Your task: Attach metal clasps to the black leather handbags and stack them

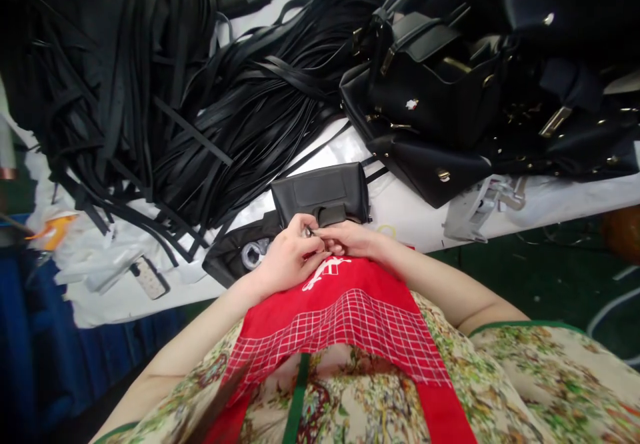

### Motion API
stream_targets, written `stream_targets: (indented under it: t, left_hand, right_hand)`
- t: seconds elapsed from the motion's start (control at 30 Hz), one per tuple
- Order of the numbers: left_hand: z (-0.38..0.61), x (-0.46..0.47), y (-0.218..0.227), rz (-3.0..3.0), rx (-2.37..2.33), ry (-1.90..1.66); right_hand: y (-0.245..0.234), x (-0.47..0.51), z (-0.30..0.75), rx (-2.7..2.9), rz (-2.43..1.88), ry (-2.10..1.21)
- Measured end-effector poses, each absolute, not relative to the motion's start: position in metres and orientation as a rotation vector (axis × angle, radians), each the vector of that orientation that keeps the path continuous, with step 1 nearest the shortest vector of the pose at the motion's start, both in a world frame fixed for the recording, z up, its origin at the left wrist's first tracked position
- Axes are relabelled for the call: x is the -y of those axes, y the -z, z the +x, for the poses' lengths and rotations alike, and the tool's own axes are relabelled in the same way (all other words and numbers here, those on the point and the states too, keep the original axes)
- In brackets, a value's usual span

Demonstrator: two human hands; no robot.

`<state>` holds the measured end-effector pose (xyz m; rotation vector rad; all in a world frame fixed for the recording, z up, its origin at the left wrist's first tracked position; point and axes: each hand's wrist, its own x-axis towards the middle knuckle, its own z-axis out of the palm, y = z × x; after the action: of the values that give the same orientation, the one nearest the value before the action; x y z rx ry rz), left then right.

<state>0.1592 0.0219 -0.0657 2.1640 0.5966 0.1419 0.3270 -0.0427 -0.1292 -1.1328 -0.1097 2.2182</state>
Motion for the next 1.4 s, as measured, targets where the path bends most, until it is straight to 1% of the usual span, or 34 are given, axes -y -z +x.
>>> stream_targets:
  t: [0.1, 0.3, 0.37, 0.5, 0.57, 0.73, 0.8, 1.03, 1.17, 1.27, 1.4]
  left_hand:
    - [0.159, -0.024, 0.070, 1.947, -0.626, -0.231]
    - [0.156, -0.021, 0.094, 1.418, -0.742, -0.342]
    - [0.157, -0.018, 0.094, 1.385, -0.765, -0.350]
    - [0.156, -0.016, 0.083, 1.535, -0.844, -0.363]
    - [0.155, -0.017, 0.082, 1.488, -0.829, -0.357]
    - [0.154, -0.016, 0.092, 0.883, -0.786, -0.358]
    - [0.153, -0.016, 0.095, 0.783, -0.780, -0.382]
    - [0.152, -0.013, 0.093, 0.963, -0.746, -0.339]
    - [0.154, -0.014, 0.093, 1.176, -0.833, -0.306]
    - [0.154, -0.015, 0.089, 1.369, -0.900, -0.274]
    - [0.151, -0.015, 0.084, 1.675, -0.988, -0.208]
  right_hand:
    - [0.132, 0.043, 0.328, 0.113, -1.055, -2.259]
    - [0.135, 0.044, 0.328, 0.173, -0.940, -2.280]
    - [0.134, 0.044, 0.327, 0.162, -0.930, -2.288]
    - [0.131, 0.044, 0.327, 0.138, -0.911, -2.298]
    - [0.130, 0.044, 0.328, 0.159, -0.916, -2.304]
    - [0.126, 0.047, 0.329, 0.206, -0.989, -2.297]
    - [0.125, 0.049, 0.330, 0.238, -0.997, -2.290]
    - [0.123, 0.050, 0.331, 0.420, -1.052, -2.228]
    - [0.124, 0.048, 0.331, 0.687, -1.061, -2.182]
    - [0.122, 0.048, 0.331, 0.854, -1.154, -2.091]
    - [0.119, 0.050, 0.327, 0.919, -1.320, -1.993]
